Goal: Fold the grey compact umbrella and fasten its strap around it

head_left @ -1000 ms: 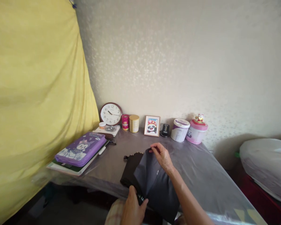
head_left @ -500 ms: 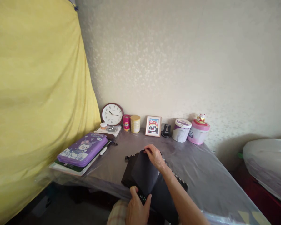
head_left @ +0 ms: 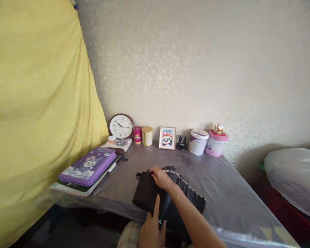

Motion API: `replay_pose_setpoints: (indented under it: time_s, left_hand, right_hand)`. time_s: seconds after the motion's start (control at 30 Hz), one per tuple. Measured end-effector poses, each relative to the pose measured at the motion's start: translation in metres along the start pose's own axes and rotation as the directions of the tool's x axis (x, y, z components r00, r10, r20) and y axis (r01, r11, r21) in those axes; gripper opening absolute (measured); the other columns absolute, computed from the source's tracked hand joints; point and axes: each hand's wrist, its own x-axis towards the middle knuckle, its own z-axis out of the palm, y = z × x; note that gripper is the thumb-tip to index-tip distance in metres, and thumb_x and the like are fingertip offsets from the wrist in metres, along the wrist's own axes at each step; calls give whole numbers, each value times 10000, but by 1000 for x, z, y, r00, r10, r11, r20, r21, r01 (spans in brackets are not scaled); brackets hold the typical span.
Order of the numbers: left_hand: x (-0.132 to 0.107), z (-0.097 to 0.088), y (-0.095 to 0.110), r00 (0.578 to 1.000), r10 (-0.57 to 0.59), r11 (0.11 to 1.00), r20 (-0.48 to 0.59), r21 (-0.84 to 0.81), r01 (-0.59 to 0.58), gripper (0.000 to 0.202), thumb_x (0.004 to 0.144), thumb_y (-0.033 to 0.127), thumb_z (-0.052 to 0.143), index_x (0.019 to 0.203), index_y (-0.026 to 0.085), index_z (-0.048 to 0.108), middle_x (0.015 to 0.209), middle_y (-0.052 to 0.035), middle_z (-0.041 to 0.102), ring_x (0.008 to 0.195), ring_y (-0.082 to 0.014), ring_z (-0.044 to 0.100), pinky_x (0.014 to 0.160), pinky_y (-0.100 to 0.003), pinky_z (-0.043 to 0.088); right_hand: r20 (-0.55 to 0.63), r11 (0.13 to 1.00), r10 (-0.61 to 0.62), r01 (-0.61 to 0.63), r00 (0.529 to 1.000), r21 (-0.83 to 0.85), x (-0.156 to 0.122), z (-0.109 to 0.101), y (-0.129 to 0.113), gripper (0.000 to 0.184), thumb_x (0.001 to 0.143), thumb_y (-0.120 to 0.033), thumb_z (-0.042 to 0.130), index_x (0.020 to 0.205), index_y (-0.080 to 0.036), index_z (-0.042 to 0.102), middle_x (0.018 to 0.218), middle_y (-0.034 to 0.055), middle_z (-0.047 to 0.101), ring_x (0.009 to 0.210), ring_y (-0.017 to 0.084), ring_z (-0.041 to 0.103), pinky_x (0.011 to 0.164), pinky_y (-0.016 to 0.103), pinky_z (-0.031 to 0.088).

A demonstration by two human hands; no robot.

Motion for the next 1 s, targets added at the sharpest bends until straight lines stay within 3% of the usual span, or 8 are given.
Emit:
replay_pose_setpoints:
  time_s: [0.13,0.23,0.33,0.4,0.5,0.6,0.8,1.0]
  left_hand:
    - [7,1,-10,998,65,994,-2,-93,-65,613,827,189,458,1409,229,268,1035,-119,674,938,-243,632,770,-283,426]
    - [13,0,-21,990,120,929,-70,-343,-137,597,801,191,476,1382,198,341,1186,-87,628,1053,-201,589,845,-239,415]
    - [15,-10,-25,986,87,826,-145,-543,-152,560,758,220,534,1312,175,462,1213,-80,609,1086,-206,565,856,-231,426]
    - [15,-21,-22,992,34,760,-121,-641,-104,575,755,276,555,1313,174,460,915,-60,708,793,-193,652,648,-229,487]
    - [15,-41,-14,998,-40,679,-54,-734,-12,680,753,348,560,1373,155,358,431,73,508,342,-112,444,339,-191,342]
    - [16,-63,-7,994,-11,595,-105,-800,-78,737,714,382,600,1358,108,372,439,83,473,335,-73,387,332,-165,318]
    - [17,-87,-2,990,-17,563,-140,-820,-106,819,655,455,625,1334,59,391,421,76,483,305,-56,358,320,-161,267]
    - [18,-93,1,990,-48,536,-135,-840,-89,861,613,475,634,1317,36,403,405,77,484,281,-52,342,307,-163,238]
  right_hand:
    - [-26,1000,9,-10,1000,-27,-3,-14,2,300,777,-68,451,1005,-224,569,1055,53,586,904,159,594,813,270,452]
    - [-205,999,32,-28,978,20,-6,-42,7,284,768,-81,443,990,-210,565,1092,73,565,916,164,590,816,289,458]
    - [-413,983,155,-99,897,153,-17,-77,12,199,806,-173,439,955,-200,569,954,62,610,770,159,615,728,296,485]
    - [-488,965,233,-139,841,221,-29,-98,15,192,827,-274,455,958,-196,572,891,55,635,783,174,618,728,299,485]
    - [-537,946,311,-201,784,254,-50,-122,20,259,818,-386,475,930,-181,588,880,69,650,790,191,607,754,317,473]
    - [-484,915,394,-284,781,286,-65,-132,25,325,778,-464,515,879,-171,609,832,75,655,782,208,597,760,340,470]
    - [-33,728,526,-430,850,534,-76,-128,28,414,741,-561,529,837,-164,601,766,26,610,735,182,601,625,293,500]
    - [-55,748,507,-408,860,524,-74,-128,26,354,678,-511,610,764,-167,609,705,-2,576,690,146,544,639,263,457]
